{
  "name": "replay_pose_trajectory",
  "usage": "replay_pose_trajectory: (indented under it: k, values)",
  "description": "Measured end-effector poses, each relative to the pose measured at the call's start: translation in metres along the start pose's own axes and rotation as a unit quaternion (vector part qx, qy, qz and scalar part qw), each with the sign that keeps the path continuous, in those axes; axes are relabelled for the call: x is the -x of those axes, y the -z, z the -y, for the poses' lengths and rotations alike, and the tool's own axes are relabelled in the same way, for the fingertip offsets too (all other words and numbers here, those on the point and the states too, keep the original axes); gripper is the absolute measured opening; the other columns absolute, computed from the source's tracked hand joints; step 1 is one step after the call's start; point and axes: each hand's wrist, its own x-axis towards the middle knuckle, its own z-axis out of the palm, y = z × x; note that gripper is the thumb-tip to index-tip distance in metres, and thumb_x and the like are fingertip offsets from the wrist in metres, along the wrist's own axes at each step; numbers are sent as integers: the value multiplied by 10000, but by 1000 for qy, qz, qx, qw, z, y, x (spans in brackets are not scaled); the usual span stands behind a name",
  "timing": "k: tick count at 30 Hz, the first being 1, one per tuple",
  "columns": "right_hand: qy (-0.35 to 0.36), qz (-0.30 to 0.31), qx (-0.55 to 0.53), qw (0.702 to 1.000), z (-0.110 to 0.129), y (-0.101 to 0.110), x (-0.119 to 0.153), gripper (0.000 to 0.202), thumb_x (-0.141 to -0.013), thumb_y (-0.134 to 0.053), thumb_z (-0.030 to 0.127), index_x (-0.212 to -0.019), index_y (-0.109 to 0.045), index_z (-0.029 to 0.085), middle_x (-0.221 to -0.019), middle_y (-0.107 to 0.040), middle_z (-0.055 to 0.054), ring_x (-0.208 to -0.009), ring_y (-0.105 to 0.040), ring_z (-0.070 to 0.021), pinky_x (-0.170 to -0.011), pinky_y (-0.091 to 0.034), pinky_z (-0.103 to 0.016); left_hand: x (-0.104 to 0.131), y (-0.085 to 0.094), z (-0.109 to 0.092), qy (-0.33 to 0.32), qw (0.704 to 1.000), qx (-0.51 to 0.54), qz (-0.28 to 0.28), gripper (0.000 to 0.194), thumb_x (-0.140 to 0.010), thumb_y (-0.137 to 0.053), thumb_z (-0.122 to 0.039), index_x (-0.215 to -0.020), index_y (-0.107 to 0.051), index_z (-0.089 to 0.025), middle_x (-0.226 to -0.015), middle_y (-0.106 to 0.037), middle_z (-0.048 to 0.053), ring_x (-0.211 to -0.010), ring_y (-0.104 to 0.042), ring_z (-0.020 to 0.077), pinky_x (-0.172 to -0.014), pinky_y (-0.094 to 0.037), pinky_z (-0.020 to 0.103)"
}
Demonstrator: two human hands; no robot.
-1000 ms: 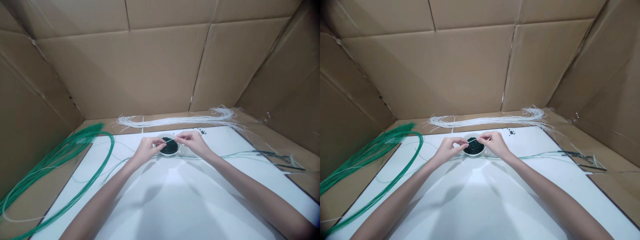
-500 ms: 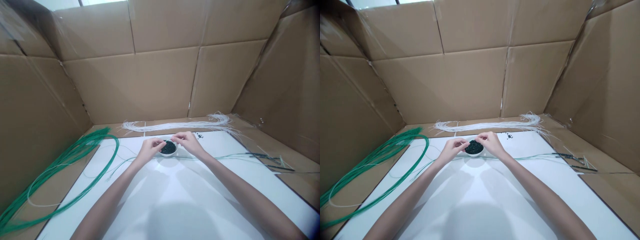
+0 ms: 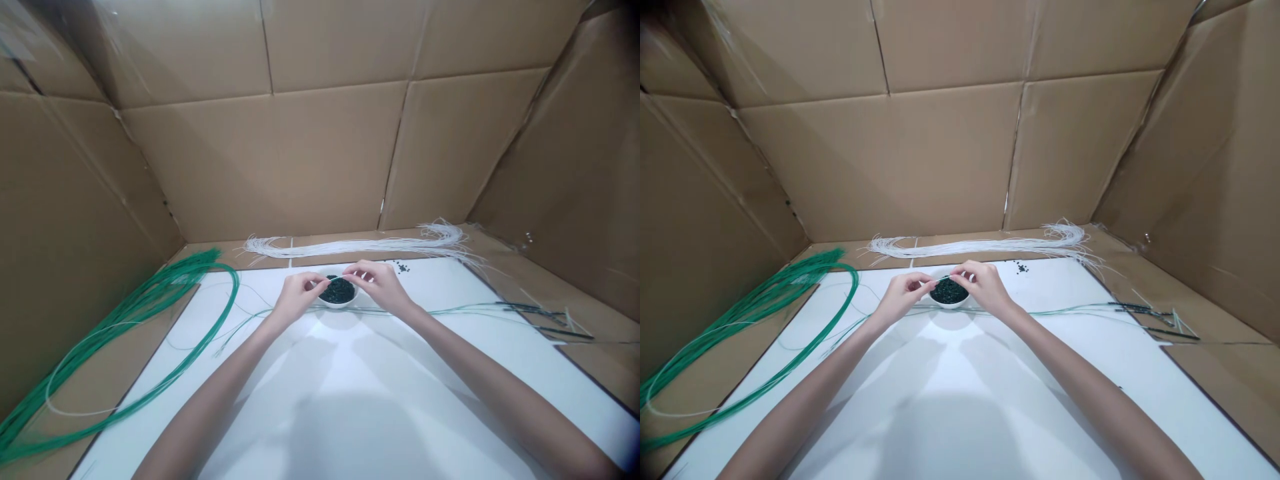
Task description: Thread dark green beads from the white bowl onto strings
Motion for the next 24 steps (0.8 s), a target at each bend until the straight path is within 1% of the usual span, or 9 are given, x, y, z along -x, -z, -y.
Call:
replay_pose_trajectory:
  k: [5, 8, 12, 15, 17, 20, 21, 24]
  values:
    - [-18, 29, -6, 999, -4, -2, 2, 188, -731, -555, 332, -749, -654, 173, -781, -658, -41, -609, -529, -126, -576, -410, -253, 0, -1, 4, -2, 1000, -28, -7, 250, -759, -498, -334, -749, -666, -149, -703, -660, 8, -519, -438, 80, -511, -344, 186]
    - [-30, 35, -18, 999, -5, -5, 3, 215, -724, -558, 359, -722, -658, 169, -767, -662, -41, -612, -532, -126, -570, -408, -245, 1, -1, 6, 2, 999, -41, 0, 241, -762, -493, -321, -750, -667, -155, -700, -662, 0, -520, -439, 79, -521, -346, 185]
    - [-74, 32, -55, 995, -8, -8, 3, 259, -728, -538, 375, -678, -645, 144, -706, -655, -46, -618, -553, -136, -567, -418, -243, 1, -1, 10, 5, 999, -40, 21, 234, -762, -493, -308, -756, -672, -157, -757, -672, 4, -564, -477, 87, -551, -358, 182]
    - [-114, 43, -95, 988, -12, -10, 3, 274, -720, -541, 387, -691, -631, 130, -673, -638, -44, -588, -552, -132, -525, -420, -235, 0, -2, 12, 12, 999, -31, 33, 243, -762, -488, -314, -758, -673, -156, -761, -672, 6, -587, -494, 97, -561, -364, 184]
    - [-129, 53, -106, 985, -13, -10, 4, 280, -726, -532, 391, -730, -633, 130, -705, -637, -48, -588, -549, -129, -501, -415, -228, 0, -2, 14, 20, 999, -25, 35, 251, -763, -484, -318, -762, -673, -153, -749, -669, 5, -585, -491, 99, -557, -361, 185]
    - [-109, 62, -103, 987, -11, -10, 5, 286, -711, -558, 379, -862, -646, 153, -826, -650, -56, -642, -557, -133, -528, -423, -230, 0, -3, 15, 28, 999, -20, 36, 257, -763, -481, -320, -761, -673, -148, -729, -664, 6, -560, -469, 94, -541, -353, 185]
    - [-96, 65, -97, 989, -10, -10, 5, 278, -707, -566, 368, -871, -652, 161, -842, -654, -54, -657, -559, -135, -541, -423, -231, 0, -4, 15, 30, 999, -18, 38, 259, -762, -480, -321, -758, -672, -147, -724, -663, 6, -555, -464, 93, -539, -351, 185]
    - [-72, 62, -67, 993, -9, -11, 6, 208, -717, -559, 324, -753, -676, 157, -756, -668, -47, -648, -561, -138, -552, -409, -232, 1, -5, 14, 33, 998, -7, 47, 259, -761, -480, -323, -761, -670, -148, -727, -662, 6, -565, -470, 96, -547, -356, 184]
